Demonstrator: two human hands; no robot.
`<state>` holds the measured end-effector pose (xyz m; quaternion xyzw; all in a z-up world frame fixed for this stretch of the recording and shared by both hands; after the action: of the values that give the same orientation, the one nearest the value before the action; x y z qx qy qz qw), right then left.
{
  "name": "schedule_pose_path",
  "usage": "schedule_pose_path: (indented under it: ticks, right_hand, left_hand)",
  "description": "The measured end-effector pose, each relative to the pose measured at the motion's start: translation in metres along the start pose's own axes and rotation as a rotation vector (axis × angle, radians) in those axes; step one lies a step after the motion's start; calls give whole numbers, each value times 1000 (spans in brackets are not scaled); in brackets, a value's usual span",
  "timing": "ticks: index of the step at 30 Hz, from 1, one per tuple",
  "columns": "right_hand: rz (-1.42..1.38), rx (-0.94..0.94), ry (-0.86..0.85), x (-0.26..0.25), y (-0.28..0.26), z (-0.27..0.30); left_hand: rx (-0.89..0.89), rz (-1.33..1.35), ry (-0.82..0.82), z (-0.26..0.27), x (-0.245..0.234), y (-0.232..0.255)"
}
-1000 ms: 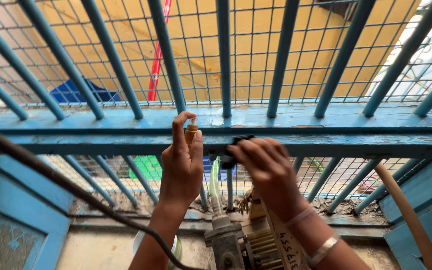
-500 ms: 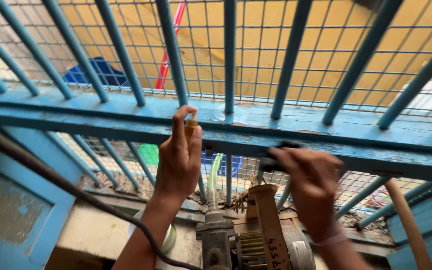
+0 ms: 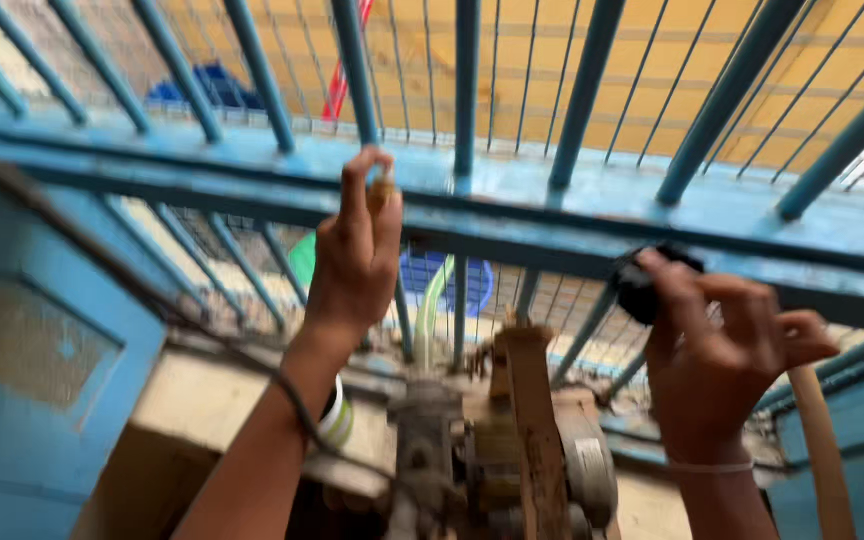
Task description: The person reaches into a bucket, applies a liquid from a bottle to a window grill and a cable, and wipes the objects with a cloth.
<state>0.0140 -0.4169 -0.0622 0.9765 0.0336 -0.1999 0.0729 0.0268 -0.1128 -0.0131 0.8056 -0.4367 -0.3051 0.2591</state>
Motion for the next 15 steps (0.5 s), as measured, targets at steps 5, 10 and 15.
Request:
schedule_pose_path:
  ticks: [5, 10, 15]
  right_hand:
    - [6, 46, 71, 2, -21, -4]
    - [-275, -11, -4, 7, -75, -28]
    - [-211, 11, -61, -1, -64, -36]
  left_hand:
    - [25, -3, 5, -2, -1, -2]
    - [31, -49, 23, 2, 1, 6]
    - [-83, -15, -52, -7, -4, 7]
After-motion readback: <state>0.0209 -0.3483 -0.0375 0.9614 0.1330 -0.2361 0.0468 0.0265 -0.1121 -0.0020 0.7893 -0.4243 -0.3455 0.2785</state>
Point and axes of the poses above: each hand's wrist, its own z-axis away from the middle knuckle, its own x-axis out of the palm, y = z × x, the point moved 2 cm from there along -z, towards the middle knuckle, and after that the axes turned 12 degrees about z, right-handed, at the moved point
